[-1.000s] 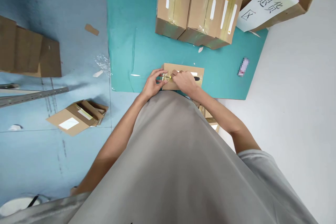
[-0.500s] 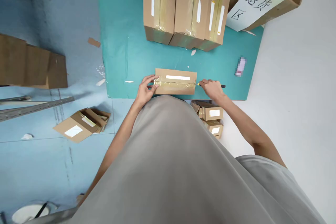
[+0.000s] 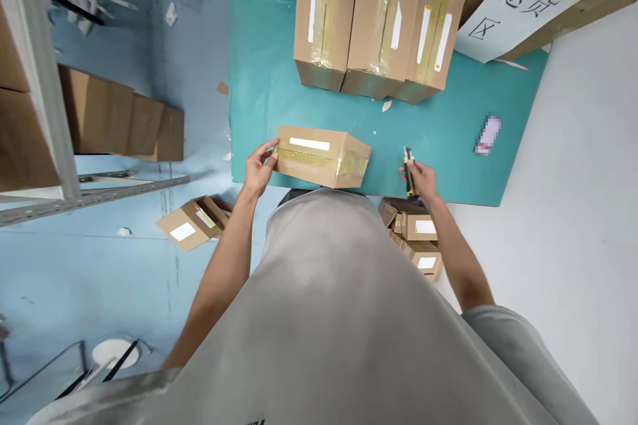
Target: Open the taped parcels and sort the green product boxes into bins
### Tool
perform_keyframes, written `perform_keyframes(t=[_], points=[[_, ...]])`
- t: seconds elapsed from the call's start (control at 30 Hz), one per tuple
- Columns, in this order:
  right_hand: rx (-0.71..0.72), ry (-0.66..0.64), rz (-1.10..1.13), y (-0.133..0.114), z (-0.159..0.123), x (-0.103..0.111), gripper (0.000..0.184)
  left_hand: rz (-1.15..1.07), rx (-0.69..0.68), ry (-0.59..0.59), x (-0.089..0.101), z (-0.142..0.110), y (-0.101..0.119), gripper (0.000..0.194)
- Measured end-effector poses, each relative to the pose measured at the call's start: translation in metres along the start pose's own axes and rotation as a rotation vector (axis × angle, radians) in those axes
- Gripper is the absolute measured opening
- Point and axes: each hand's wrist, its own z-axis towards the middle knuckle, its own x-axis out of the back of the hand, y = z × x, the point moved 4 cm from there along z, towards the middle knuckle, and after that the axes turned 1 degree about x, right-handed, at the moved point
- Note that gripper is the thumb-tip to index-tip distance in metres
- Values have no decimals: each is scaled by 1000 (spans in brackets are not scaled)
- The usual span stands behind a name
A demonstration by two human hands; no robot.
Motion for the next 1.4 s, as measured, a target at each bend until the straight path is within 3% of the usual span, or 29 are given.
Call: perform_keyframes(t=[0.13,0.23,0.33,0.4,0.53,0.63,0.73,0.87,1.0,1.1,1.23,1.33,1.4], points=[[-81,-127,274,-13,-5,-95,56,75,11,49,18,9,-11,68],[-81,-179,346,-31,-19,-127,51,123,-6,41,19,15,-14,65],[-37,-104,342,-44,-27,-109,48,106,-14,-20,-3,26,-18,76],[18,-12,288,-53,-30,-79,47,58,-25,-111,-35,34,-19,87],[129,126,152,-70,-28,-19,43,2,-84,-374,-117,39,-10,99],[140,160,85,-77,-21,-4,39,40,-70,-539,-151,31,4,95],[115,189,62,-77,-17,-8,37,7,-133,-550,-146,22,37,77],[149,262,-50,-78,-24,-12,38,-11,-186,-423,-123,21,101,58],[174,370,-235,-85,-49,-10,38,18,-194,-403,-128,31,145,39],[160,321,-270,-91,-76,-30,36,34,-181,-425,-136,41,151,31],[248,103,-398,-111,-111,-87,30,21,-163,-454,-139,49,148,28],[295,29,-579,-130,-123,-120,29,11,-141,-464,-137,50,150,24],[280,13,-654,-139,-124,-130,32,4,-128,-470,-136,50,152,23]])
